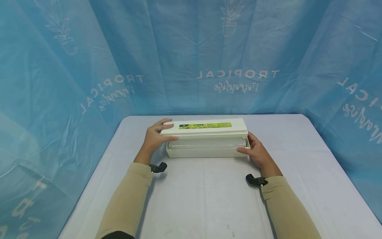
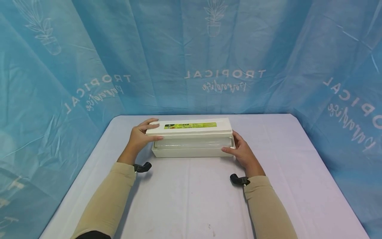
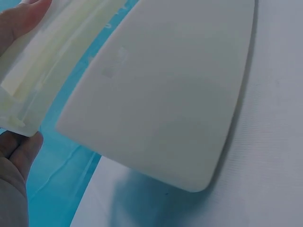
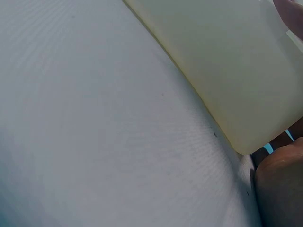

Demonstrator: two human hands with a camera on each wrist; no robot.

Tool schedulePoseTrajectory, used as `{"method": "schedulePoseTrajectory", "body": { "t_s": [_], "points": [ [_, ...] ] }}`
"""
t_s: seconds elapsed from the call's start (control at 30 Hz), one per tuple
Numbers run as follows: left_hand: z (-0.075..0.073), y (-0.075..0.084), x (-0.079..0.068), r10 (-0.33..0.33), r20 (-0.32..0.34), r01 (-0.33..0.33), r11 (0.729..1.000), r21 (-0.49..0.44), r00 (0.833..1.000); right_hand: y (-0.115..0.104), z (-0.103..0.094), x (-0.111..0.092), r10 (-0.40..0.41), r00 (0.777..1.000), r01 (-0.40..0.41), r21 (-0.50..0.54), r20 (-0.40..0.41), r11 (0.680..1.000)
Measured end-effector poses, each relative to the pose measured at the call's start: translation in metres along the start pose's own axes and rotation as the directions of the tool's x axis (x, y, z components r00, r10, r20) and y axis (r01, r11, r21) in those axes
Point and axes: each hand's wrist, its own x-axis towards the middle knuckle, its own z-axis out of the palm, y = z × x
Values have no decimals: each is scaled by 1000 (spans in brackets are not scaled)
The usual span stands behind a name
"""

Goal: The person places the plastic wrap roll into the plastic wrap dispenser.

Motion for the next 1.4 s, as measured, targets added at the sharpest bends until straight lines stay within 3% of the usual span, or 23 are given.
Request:
{"method": "schedulePoseTrajectory", "body": {
  "t_s": [0.4, 0.9, 1.07, 1.23, 1.4],
  "points": [
    [8, -4, -10, 17, 3, -17, 997, -70, 1000, 2, 2, -2, -58, 998, 58, 62, 3, 996],
    [13, -6, -18, 45, 1, -45, 997, -66, 999, -8, 2, -1, -131, 991, 131, 126, -10, 983],
    [14, -5, -21, 40, -1, -40, 996, -77, 999, -26, 2, 1, -188, 982, 188, -14, -17, 982],
    [15, -4, -22, 55, -12, -56, 995, -81, 998, -41, 0, 0, -179, 984, 180, -159, 19, 971],
    [18, -3, -22, 68, -27, -70, 994, -89, 997, -44, -1, 3, -214, 976, 213, -315, 33, 925]
  ]
}}
